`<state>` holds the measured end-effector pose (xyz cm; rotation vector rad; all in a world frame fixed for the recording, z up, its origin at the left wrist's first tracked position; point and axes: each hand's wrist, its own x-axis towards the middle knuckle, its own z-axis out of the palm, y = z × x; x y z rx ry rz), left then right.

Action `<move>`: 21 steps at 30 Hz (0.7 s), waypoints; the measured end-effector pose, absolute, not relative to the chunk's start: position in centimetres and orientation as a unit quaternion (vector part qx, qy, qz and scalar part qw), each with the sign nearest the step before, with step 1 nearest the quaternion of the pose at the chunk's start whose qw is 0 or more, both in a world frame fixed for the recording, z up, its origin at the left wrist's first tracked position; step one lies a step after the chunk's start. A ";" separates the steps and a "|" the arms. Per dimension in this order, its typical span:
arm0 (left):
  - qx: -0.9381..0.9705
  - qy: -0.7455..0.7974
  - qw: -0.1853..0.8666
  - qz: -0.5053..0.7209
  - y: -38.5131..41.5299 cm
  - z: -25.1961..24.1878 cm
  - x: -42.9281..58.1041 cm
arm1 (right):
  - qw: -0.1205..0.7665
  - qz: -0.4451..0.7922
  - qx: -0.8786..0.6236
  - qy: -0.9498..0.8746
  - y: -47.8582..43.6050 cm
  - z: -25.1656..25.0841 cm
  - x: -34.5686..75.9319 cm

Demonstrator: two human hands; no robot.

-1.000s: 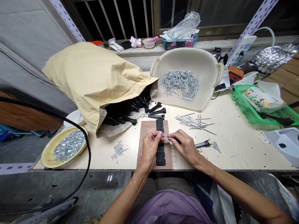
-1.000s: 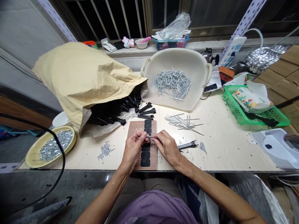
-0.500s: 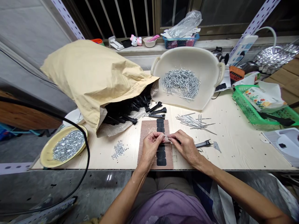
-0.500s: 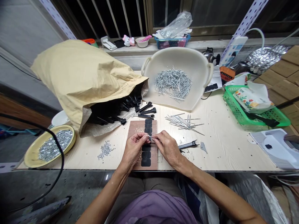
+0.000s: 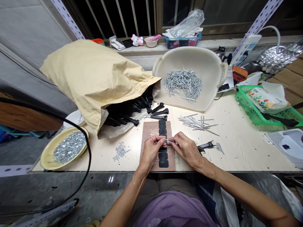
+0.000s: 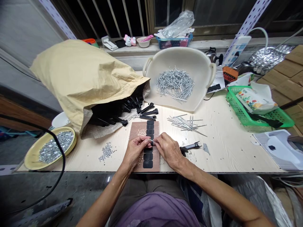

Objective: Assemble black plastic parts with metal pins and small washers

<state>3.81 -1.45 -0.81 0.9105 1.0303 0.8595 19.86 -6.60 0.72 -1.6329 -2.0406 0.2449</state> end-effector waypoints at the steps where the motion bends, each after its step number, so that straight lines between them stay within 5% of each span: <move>1: 0.409 0.461 0.688 0.383 -1.5 -0.8 3.7 | 0.245 0.078 -0.600 -0.758 -6.6 0.7 19.8; 5: 0.439 0.475 0.657 0.386 -1.5 -0.5 3.4 | 0.237 0.061 -0.600 -0.762 -6.5 0.7 19.8; 12: 0.464 0.482 0.639 0.380 -1.2 -0.6 2.7 | 0.293 0.206 -0.585 -0.728 -5.7 0.3 19.6; 21: 0.400 0.464 0.683 0.398 -1.1 -0.5 2.3 | 0.267 0.123 -0.572 -0.766 -5.6 0.4 18.9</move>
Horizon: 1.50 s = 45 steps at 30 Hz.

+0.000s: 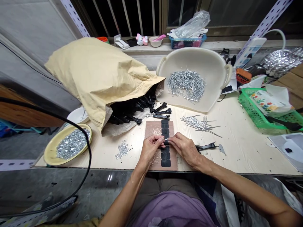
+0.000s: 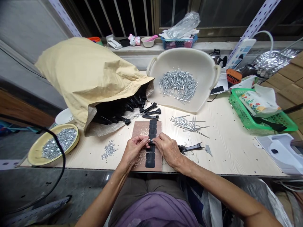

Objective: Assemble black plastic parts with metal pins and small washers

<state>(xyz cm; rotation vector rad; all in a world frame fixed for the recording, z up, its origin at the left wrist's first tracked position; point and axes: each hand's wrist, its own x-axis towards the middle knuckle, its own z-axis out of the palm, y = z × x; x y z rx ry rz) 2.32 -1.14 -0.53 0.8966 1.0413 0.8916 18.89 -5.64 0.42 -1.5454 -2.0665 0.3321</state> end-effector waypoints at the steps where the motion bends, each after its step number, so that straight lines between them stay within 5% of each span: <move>1: 0.403 0.466 0.679 0.399 -1.1 -0.5 2.3 | 0.280 0.144 -0.566 -0.762 -5.6 0.4 18.9; 11: 0.394 0.479 0.658 0.428 -0.9 -1.1 1.9 | 0.276 0.201 -0.567 -0.750 -4.5 0.4 18.6; 19: 0.300 0.458 0.717 0.430 -0.7 -0.9 1.7 | 0.199 -0.061 -0.569 -0.795 -4.9 0.5 18.7; 24: 0.309 0.450 0.711 0.443 -0.8 -0.6 1.8 | 0.202 -0.107 -0.546 -0.806 -4.8 0.3 18.5; 37: 0.359 0.449 0.688 0.444 -1.0 -1.3 1.9 | 0.209 -0.092 -0.549 -0.804 -4.7 -0.1 18.6; 45: 0.394 0.457 0.667 0.437 -0.8 -2.0 1.6 | 0.230 0.114 -0.576 -0.776 -4.6 -0.4 18.5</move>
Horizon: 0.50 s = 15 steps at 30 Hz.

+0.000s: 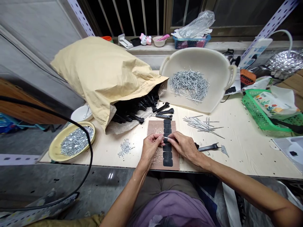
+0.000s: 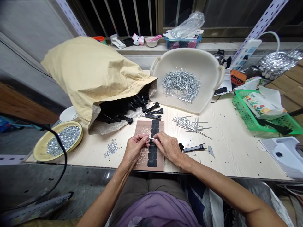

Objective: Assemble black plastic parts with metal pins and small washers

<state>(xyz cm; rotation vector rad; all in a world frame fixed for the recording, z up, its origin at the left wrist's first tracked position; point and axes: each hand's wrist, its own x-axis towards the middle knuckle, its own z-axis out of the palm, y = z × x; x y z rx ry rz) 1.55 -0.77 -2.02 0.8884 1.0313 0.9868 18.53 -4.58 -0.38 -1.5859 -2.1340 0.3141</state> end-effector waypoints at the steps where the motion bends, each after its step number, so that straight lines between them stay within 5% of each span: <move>1: 0.388 0.456 0.670 0.439 -0.7 -2.1 1.5 | 0.231 0.106 -0.573 -0.779 -4.6 -0.5 18.5; 6: 0.388 0.458 0.666 0.442 -0.8 -1.9 1.6 | 0.226 0.052 -0.561 -0.795 -4.4 -0.9 18.4; 12: 0.398 0.463 0.657 0.442 -0.7 -1.4 1.3 | 0.270 0.321 -0.545 -0.726 -3.7 0.0 18.5; 15: 0.384 0.459 0.668 0.442 -0.5 -1.4 1.2 | 0.273 0.230 -0.552 -0.754 -3.8 0.3 18.6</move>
